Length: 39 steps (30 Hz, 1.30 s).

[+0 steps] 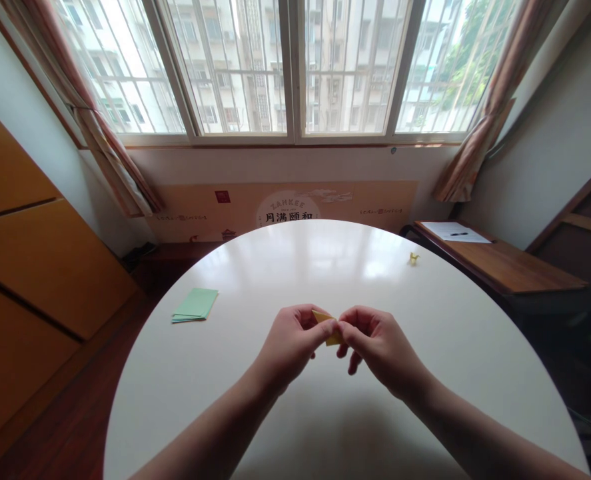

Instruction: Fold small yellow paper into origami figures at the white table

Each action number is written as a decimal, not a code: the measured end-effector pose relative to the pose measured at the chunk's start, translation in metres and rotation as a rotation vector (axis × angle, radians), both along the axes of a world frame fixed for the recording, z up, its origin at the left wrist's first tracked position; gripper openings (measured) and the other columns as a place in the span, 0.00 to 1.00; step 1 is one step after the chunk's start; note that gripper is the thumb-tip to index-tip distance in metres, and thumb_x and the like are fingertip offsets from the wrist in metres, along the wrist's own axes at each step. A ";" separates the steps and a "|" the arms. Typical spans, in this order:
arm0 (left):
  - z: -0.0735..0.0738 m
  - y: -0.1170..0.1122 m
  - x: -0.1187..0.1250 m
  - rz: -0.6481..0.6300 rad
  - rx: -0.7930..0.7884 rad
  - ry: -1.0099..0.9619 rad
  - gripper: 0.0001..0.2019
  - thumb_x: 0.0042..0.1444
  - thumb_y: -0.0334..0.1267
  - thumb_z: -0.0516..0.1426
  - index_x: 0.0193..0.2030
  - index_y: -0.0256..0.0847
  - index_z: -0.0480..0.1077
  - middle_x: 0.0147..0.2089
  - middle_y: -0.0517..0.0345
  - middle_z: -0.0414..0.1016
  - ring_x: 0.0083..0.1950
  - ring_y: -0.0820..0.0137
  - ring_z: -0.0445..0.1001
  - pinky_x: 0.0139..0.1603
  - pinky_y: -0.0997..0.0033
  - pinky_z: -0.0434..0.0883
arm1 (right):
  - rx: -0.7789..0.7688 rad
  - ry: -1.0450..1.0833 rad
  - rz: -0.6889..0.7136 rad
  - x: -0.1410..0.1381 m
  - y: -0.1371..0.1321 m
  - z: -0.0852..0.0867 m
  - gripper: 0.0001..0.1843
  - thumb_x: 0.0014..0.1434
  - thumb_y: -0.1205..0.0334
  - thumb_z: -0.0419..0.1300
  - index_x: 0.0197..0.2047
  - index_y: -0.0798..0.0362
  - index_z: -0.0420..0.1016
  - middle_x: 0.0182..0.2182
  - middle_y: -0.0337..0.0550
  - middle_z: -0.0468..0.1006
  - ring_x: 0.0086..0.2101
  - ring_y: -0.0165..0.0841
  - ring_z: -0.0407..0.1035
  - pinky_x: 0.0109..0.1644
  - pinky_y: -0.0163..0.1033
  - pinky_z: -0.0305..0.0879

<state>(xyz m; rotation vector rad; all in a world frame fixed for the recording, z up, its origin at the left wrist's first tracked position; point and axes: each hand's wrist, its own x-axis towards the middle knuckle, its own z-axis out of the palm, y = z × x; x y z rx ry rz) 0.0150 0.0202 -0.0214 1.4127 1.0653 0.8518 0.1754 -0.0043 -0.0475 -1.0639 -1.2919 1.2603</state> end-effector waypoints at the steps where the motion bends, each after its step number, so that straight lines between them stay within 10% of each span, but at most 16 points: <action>1: -0.001 0.000 0.000 0.013 0.008 -0.003 0.09 0.49 0.40 0.63 0.29 0.34 0.75 0.24 0.56 0.74 0.26 0.72 0.67 0.24 0.76 0.61 | 0.009 -0.014 -0.002 0.000 0.000 0.000 0.14 0.57 0.53 0.64 0.31 0.57 0.74 0.24 0.42 0.75 0.25 0.33 0.72 0.19 0.33 0.70; 25: 0.003 0.003 -0.005 0.174 0.071 -0.091 0.10 0.49 0.40 0.63 0.27 0.34 0.74 0.21 0.61 0.69 0.21 0.78 0.59 0.20 0.77 0.57 | -0.025 -0.274 0.034 0.008 0.008 -0.004 0.04 0.53 0.65 0.56 0.30 0.54 0.72 0.27 0.41 0.76 0.23 0.32 0.73 0.13 0.27 0.59; 39: 0.004 0.004 -0.007 0.064 0.013 -0.142 0.10 0.49 0.40 0.64 0.26 0.34 0.75 0.22 0.59 0.71 0.21 0.78 0.59 0.20 0.78 0.57 | 0.026 -0.008 0.128 0.003 0.003 0.002 0.18 0.60 0.49 0.63 0.36 0.58 0.76 0.30 0.44 0.76 0.24 0.31 0.73 0.13 0.26 0.63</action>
